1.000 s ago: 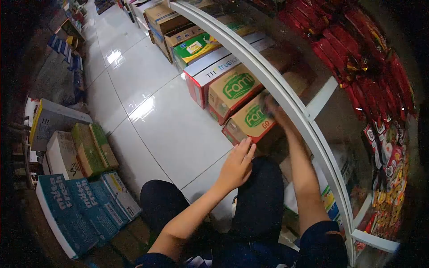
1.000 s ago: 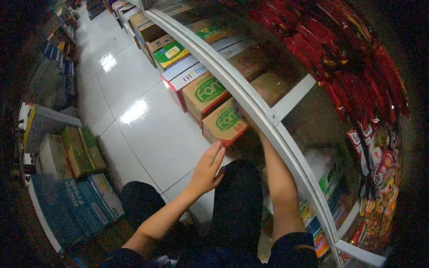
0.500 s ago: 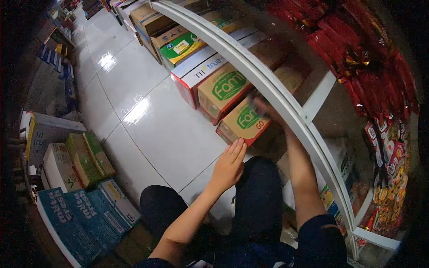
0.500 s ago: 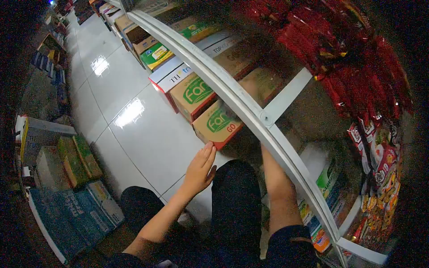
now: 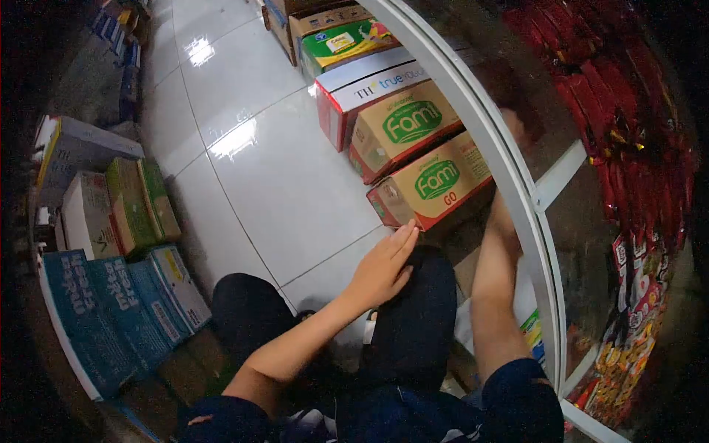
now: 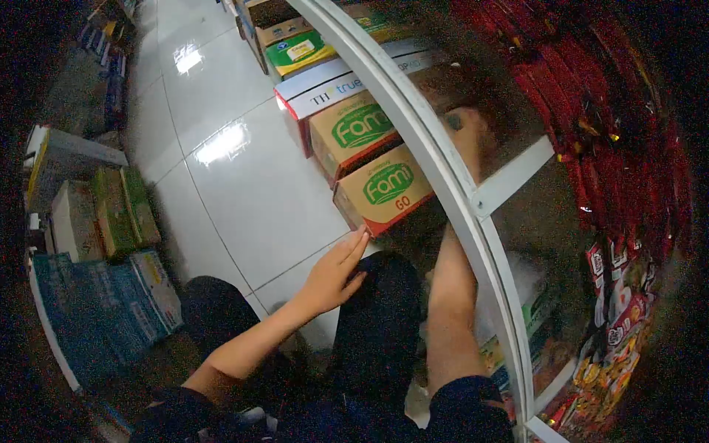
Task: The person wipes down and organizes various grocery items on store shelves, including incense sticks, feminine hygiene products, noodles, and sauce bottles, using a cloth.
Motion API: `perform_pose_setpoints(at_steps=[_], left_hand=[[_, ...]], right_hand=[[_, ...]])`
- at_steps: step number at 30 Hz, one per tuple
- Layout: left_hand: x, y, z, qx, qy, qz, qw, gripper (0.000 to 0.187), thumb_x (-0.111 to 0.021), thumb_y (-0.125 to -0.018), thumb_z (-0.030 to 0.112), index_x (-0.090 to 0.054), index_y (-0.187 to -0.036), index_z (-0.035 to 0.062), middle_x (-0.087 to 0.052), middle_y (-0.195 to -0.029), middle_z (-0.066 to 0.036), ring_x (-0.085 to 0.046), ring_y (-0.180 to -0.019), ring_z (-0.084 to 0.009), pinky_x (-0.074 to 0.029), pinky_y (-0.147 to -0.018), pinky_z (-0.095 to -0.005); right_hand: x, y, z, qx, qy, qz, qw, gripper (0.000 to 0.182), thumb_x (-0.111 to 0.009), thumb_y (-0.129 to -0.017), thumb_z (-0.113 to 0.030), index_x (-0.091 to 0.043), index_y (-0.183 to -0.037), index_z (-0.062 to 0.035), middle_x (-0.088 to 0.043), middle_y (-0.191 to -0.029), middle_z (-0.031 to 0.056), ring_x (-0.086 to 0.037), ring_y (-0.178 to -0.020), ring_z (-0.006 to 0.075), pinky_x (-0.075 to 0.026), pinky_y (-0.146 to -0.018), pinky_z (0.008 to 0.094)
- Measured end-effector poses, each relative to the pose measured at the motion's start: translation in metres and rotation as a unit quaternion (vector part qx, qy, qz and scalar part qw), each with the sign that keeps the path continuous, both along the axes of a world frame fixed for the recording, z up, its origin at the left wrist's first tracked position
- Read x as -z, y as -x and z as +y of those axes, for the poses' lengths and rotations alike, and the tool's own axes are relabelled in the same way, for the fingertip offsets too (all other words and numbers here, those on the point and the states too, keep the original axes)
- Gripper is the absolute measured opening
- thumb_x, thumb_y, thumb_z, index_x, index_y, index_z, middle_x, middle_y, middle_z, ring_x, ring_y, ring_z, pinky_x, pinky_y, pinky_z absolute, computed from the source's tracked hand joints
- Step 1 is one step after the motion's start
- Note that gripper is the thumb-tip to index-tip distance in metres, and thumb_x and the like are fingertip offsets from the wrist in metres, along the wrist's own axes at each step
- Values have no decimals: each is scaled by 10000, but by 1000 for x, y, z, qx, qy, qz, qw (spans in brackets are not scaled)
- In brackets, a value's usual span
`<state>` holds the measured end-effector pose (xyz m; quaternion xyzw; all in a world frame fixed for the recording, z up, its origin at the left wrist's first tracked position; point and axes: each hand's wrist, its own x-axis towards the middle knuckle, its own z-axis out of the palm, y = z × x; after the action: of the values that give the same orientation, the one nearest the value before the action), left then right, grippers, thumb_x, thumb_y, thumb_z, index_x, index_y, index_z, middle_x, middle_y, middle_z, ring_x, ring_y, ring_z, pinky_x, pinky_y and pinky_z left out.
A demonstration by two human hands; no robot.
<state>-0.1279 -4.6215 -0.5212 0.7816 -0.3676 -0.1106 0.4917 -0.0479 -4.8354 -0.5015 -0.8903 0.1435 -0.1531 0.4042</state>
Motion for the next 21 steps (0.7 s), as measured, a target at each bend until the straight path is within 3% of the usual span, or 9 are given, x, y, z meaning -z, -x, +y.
perform_pose_setpoints(at_steps=[2,3,4,5,7,10,16,18,21], left_hand=[[10,3,-3,-4,30,50,998,657,-553,-748,70,-232,-1317,10,-291,-1345,-176,-328,-1222,-288,-273,-998,-376],[16,4,-7,-68,118,200,970,618,-526,-790,122,-231,-1321,12,-295,-1347,-162,-337,-1216,-283,-282,-990,-368],[21,3,-8,-129,200,343,909,585,-499,-831,174,-230,-1325,13,-300,-1348,-148,-347,-1209,-278,-291,-981,-361],[29,-2,-6,-132,198,343,909,585,-499,-831,174,-230,-1325,13,-300,-1348,-148,-347,-1209,-278,-291,-981,-361],[41,-25,4,-263,257,313,876,548,-440,-868,254,-249,-1315,1,-330,-1328,-128,-374,-1181,-245,-304,-964,-346],[20,-66,29,-336,286,266,858,465,-420,-874,243,-344,-1262,-3,-410,-1259,-134,-427,-1126,-235,-343,-922,-337],[-2,-82,42,-367,349,270,819,358,-408,-879,213,-446,-1171,9,-483,-1182,-111,-480,-1067,-216,-387,-875,-328],[-5,-81,41,-349,356,294,816,343,-412,-877,211,-463,-1153,13,-499,-1161,-105,-492,-1050,-209,-395,-866,-324],[-5,-84,48,-360,358,288,812,327,-417,-875,211,-476,-1131,17,-528,-1116,-101,-514,-1014,-206,-411,-839,-317]], right_hand=[[-11,-2,7,15,39,-4,999,212,-630,-719,-190,-558,-840,-32,-557,-863,107,-540,-826,201,-417,-740,332],[-16,-5,12,22,56,-8,998,210,-629,-720,-190,-556,-836,-31,-556,-860,107,-539,-825,201,-416,-737,333],[-25,6,38,-43,-31,36,998,192,-635,-689,-183,-545,-782,-42,-541,-856,98,-515,-868,233,-387,-763,339],[-23,16,60,-73,187,-82,976,162,-643,-645,-169,-560,-746,-74,-533,-895,65,-485,-912,259,-361,-805,374],[-26,35,102,-108,251,-89,958,166,-659,-596,-189,-570,-715,-115,-521,-928,45,-444,-958,248,-321,-840,438],[3,43,137,-127,386,-109,907,67,-564,-668,-152,-564,-700,-93,-521,-911,39,-440,-973,218,-319,-843,406],[105,35,128,-247,464,1,851,61,-520,-659,-92,-573,-682,-73,-532,-895,68,-471,-965,225,-309,-917,382],[130,35,125,-276,463,-23,842,71,-520,-651,-83,-581,-688,-76,-534,-880,80,-482,-961,231,-302,-938,409],[151,33,131,-336,436,127,825,85,-529,-662,-94,-601,-707,-93,-541,-867,69,-483,-923,239,-326,-892,449]])
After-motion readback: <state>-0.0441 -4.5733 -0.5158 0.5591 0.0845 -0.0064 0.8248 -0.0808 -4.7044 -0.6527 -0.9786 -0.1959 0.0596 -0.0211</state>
